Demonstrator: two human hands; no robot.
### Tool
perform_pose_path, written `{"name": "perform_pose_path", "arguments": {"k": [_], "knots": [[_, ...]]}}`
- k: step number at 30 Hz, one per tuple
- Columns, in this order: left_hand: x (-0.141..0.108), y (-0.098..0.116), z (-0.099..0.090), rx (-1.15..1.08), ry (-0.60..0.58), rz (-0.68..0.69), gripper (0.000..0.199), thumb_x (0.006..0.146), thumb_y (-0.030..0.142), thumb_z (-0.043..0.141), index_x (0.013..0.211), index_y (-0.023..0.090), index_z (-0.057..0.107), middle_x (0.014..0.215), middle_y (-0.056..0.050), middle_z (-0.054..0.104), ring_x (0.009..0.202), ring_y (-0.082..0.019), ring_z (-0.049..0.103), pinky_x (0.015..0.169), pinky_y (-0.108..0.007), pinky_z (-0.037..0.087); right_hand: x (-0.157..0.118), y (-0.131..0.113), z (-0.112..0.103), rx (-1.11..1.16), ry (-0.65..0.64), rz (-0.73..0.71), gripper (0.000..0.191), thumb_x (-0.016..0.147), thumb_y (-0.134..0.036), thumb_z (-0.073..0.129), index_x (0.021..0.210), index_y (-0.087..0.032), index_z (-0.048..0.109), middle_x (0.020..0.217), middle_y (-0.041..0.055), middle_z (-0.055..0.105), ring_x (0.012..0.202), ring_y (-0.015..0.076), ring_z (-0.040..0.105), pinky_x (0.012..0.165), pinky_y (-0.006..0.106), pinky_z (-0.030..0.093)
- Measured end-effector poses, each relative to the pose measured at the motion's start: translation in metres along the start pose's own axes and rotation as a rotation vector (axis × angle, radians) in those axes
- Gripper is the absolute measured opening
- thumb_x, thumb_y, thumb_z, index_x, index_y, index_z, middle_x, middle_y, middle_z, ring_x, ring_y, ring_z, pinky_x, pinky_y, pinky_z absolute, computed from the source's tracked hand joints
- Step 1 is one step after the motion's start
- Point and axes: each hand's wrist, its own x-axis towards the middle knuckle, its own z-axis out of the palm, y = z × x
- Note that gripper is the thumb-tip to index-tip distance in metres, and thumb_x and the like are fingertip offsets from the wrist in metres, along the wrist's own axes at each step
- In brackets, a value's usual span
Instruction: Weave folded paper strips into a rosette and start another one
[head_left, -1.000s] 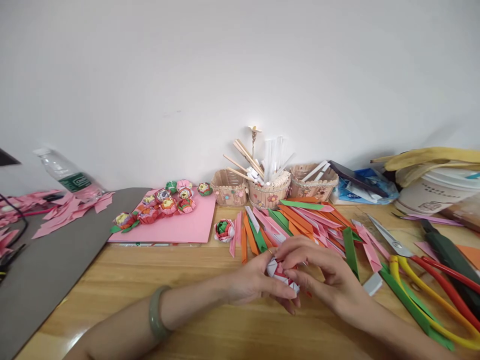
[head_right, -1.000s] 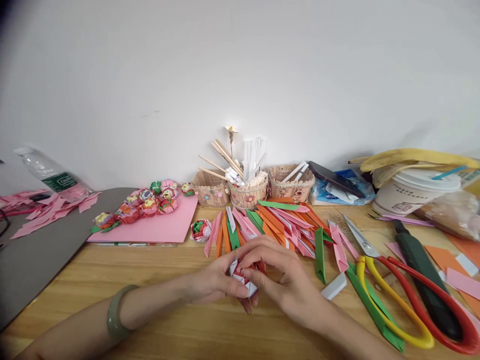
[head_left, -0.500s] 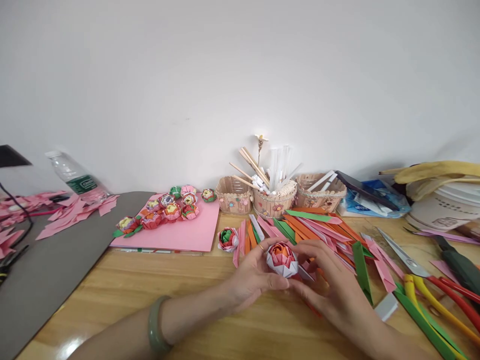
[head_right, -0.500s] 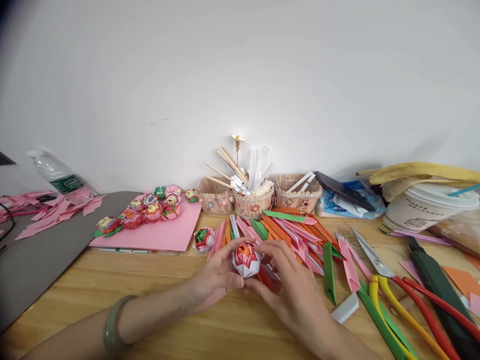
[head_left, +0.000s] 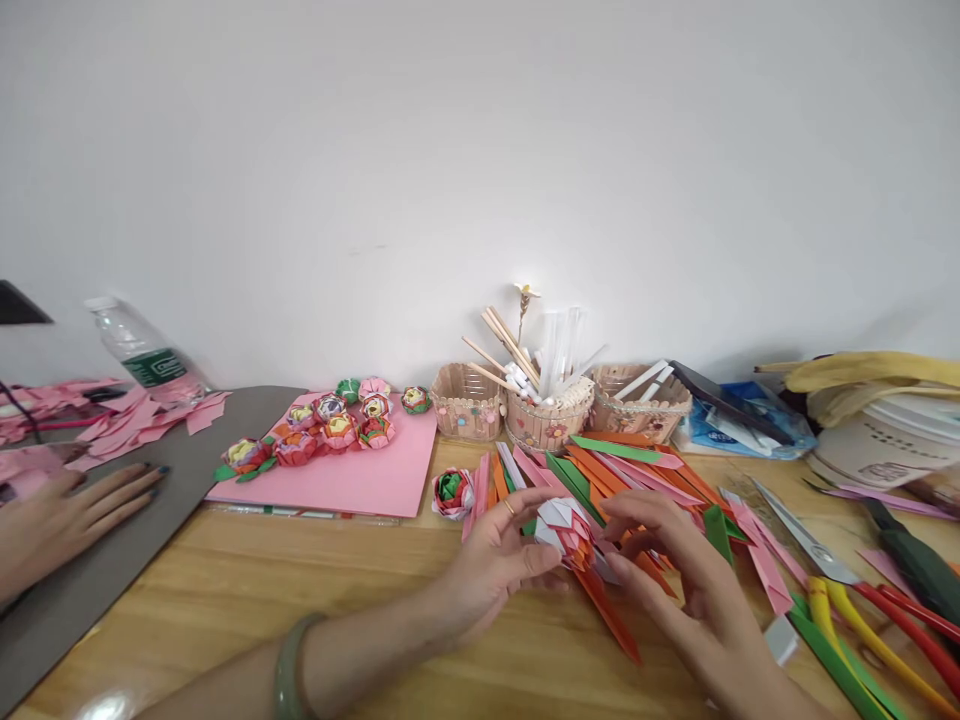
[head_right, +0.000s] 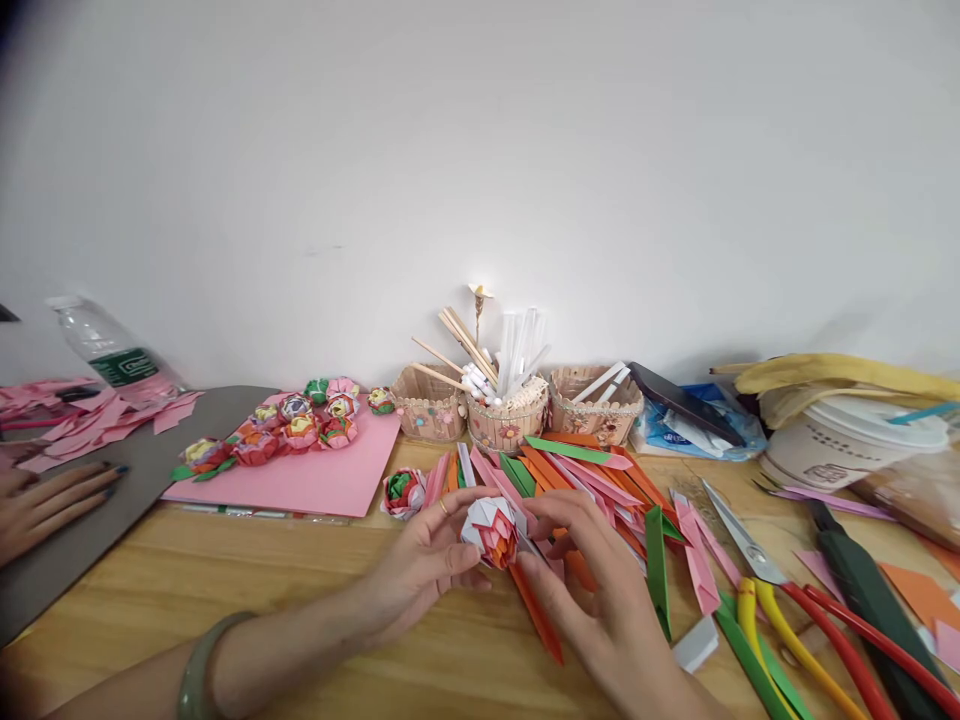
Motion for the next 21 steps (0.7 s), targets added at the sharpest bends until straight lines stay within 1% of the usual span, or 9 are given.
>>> {"name": "perform_pose_path", "arguments": {"k": [3, 5, 7, 9, 12, 14, 17, 19, 21], "knots": [[0.0004, -0.0007, -0.0026, 0.085, -0.043, -0.051, 0.046, 0.061, 0.02, 0.076, 0.102, 0.019, 0.056, 0.097, -0.005, 0.06, 0.069, -0.015, 0.064, 0.042, -0.016, 0.05, 0.002, -0.0004, 0.0018, -0.001, -0.082, 0.033, 0.028, 0.081, -0.027, 0.057, 0.108, -0.027, 0.055, 0.102, 0.0056, 0.059, 0.085, 0.0178, 0.061, 0.068, 0.027, 0.054], [0.0012, -0.0015, -0.0054, 0.062, -0.102, -0.108, 0.044, 0.066, 0.03, 0.071, 0.105, 0.02, 0.052, 0.096, -0.007, 0.062, 0.061, -0.017, 0.067, 0.035, -0.015, 0.047, 0.0043, -0.001, 0.0022, 0.025, -0.138, 0.061, 0.022, 0.081, -0.029, 0.057, 0.103, -0.026, 0.059, 0.102, 0.0065, 0.062, 0.088, 0.0193, 0.061, 0.069, 0.028, 0.054], [0.0022, -0.0028, -0.0081, -0.001, -0.135, -0.152, 0.044, 0.076, 0.041, 0.058, 0.113, 0.02, 0.048, 0.089, -0.008, 0.065, 0.055, -0.018, 0.067, 0.034, -0.017, 0.047, 0.0067, -0.0017, 0.0012, 0.056, -0.153, 0.067, 0.019, 0.082, -0.03, 0.056, 0.099, -0.025, 0.062, 0.099, 0.0068, 0.064, 0.089, 0.0194, 0.062, 0.071, 0.028, 0.054], [0.0029, -0.0044, -0.0096, -0.01, -0.133, -0.195, 0.047, 0.082, 0.045, 0.047, 0.121, 0.019, 0.043, 0.078, -0.008, 0.067, 0.052, -0.018, 0.067, 0.035, -0.018, 0.048, 0.0084, -0.0019, -0.0008, 0.074, -0.16, 0.031, 0.016, 0.083, -0.027, 0.054, 0.095, -0.024, 0.064, 0.096, 0.0068, 0.066, 0.089, 0.0187, 0.063, 0.073, 0.027, 0.054], [0.0021, -0.0059, -0.009, 0.054, -0.114, -0.245, 0.048, 0.082, 0.042, 0.05, 0.122, 0.015, 0.046, 0.072, -0.009, 0.067, 0.055, -0.018, 0.067, 0.037, -0.018, 0.049, 0.0096, -0.0009, -0.0037, 0.078, -0.165, -0.046, 0.016, 0.083, -0.023, 0.053, 0.09, -0.024, 0.067, 0.09, 0.006, 0.068, 0.083, 0.0175, 0.065, 0.07, 0.026, 0.054], [0.0005, -0.0052, -0.0074, 0.084, -0.09, -0.178, 0.045, 0.078, 0.039, 0.058, 0.115, 0.015, 0.053, 0.08, -0.009, 0.065, 0.064, -0.018, 0.066, 0.042, -0.02, 0.051, 0.0094, -0.0003, -0.0048, 0.051, -0.107, -0.051, 0.016, 0.082, -0.023, 0.054, 0.091, -0.025, 0.067, 0.09, 0.0058, 0.069, 0.084, 0.0182, 0.065, 0.07, 0.027, 0.055], [-0.0014, -0.0023, -0.0051, 0.115, -0.033, -0.01, 0.037, 0.073, 0.031, 0.065, 0.108, 0.019, 0.059, 0.096, -0.007, 0.06, 0.081, -0.017, 0.059, 0.051, -0.022, 0.054, 0.0077, -0.0023, -0.0051, 0.004, 0.023, -0.036, 0.012, 0.081, -0.023, 0.056, 0.089, -0.024, 0.065, 0.086, 0.0052, 0.067, 0.081, 0.0183, 0.064, 0.068, 0.027, 0.054], [-0.0018, -0.0014, -0.0044, 0.117, -0.001, 0.036, 0.041, 0.07, 0.026, 0.068, 0.11, 0.022, 0.058, 0.103, -0.006, 0.057, 0.085, -0.016, 0.056, 0.053, -0.022, 0.054, 0.0062, -0.0057, -0.0042, 0.004, 0.036, -0.042, 0.007, 0.081, -0.022, 0.056, 0.083, -0.023, 0.063, 0.078, 0.0035, 0.065, 0.071, 0.0163, 0.062, 0.061, 0.025, 0.053], [-0.0016, -0.0023, -0.0045, 0.108, 0.018, 0.055, 0.055, 0.066, 0.022, 0.072, 0.117, 0.027, 0.052, 0.107, -0.005, 0.056, 0.086, -0.017, 0.055, 0.054, -0.023, 0.054, 0.0049, -0.0095, -0.0027, 0.018, -0.007, -0.053, 0.006, 0.081, -0.021, 0.055, 0.08, -0.022, 0.061, 0.072, 0.002, 0.063, 0.064, 0.0145, 0.06, 0.056, 0.023, 0.051]]}}
